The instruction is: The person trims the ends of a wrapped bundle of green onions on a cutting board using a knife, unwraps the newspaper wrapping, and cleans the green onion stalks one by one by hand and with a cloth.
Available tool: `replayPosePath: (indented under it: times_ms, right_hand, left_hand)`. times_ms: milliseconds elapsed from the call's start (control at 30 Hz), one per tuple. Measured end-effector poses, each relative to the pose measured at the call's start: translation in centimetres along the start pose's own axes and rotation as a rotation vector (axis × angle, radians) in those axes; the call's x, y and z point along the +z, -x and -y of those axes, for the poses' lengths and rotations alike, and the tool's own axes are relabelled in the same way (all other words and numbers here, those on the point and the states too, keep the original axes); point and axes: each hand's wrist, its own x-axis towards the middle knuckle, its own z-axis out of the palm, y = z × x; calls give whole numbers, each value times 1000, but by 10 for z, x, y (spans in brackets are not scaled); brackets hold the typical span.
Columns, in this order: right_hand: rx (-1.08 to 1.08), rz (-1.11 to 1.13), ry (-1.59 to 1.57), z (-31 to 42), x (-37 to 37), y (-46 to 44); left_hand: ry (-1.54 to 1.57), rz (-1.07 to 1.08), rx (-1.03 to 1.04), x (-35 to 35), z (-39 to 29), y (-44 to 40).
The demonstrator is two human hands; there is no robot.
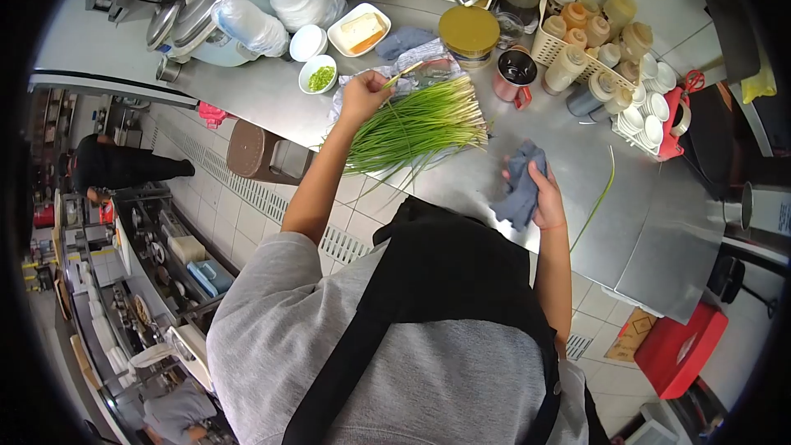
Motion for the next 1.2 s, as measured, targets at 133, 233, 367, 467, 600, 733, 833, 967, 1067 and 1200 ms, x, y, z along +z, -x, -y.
replayPosePath:
  times_ms: [133, 233, 367, 467, 600, 733, 833, 967, 1067, 1200]
  right_hand:
    - [-21, 160, -89, -6, 26, -18]
    - [-38, 131, -99, -15, 47, -28]
    - [-136, -3, -81, -33, 58, -41]
    - [-76, -99, -166, -37, 57, -49]
    - [-82, -105, -186, -28, 64, -52]
    - [-135, -110, -180, -22, 64, -51]
    - [-145, -138, -183, -20, 64, -48]
    - [-163, -261, -99, -22, 35, -51]
    - [-167, -328, -113, -17, 12, -50]
    - [-194, -417, -48, -23, -19, -68]
  left_hand:
    - [230, 223, 96, 6, -48, 29]
    - [477, 442, -2, 26, -61, 42]
    - [746, 613, -287, 57, -62, 45]
    - [648, 654, -231, 69, -72, 53]
    - [588, 664, -57, 90, -84, 59]
    - [573, 688, -86, 89, -95, 57]
    - [549, 726, 12, 80, -86, 44]
    - [385, 539, 151, 34, -66, 0]
    - [357, 445, 39, 1, -54, -19]
    - [298, 374, 118, 12, -45, -18]
